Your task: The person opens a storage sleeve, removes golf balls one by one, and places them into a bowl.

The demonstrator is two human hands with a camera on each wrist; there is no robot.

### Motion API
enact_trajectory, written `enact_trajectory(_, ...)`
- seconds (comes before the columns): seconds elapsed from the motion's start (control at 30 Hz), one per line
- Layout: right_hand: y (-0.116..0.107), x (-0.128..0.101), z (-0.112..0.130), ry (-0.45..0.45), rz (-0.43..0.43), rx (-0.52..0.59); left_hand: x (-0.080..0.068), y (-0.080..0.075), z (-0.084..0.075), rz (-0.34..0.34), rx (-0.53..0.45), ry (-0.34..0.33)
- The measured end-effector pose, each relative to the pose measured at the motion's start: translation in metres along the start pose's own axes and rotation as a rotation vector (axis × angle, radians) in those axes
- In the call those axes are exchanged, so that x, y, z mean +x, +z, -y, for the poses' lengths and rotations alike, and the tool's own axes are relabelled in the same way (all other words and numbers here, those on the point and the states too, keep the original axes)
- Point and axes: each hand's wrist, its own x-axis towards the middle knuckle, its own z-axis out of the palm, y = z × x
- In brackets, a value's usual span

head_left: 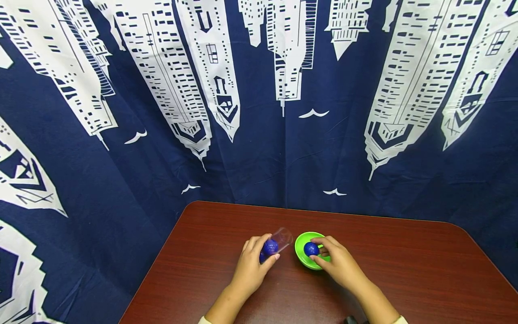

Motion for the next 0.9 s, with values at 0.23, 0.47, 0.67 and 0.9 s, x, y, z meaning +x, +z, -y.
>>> enact_trajectory(0.23,0.002,0.006,-0.001,-0.020,0.037,-0.074,0.000,0.000,0.000,-0.003,-0.009,-0.007)
enact_trajectory(0.47,0.005,0.012,-0.002,-0.011,0.097,-0.167,-0.001,-0.001,0.001,-0.008,-0.015,-0.006)
enact_trajectory(0.67,0.007,0.017,-0.003,-0.044,0.136,-0.228,-0.002,-0.001,0.002,-0.019,-0.009,0.002)
enact_trajectory(0.9,0.007,0.019,-0.003,-0.093,0.145,-0.256,-0.002,0.001,0.003,-0.047,0.011,0.042)
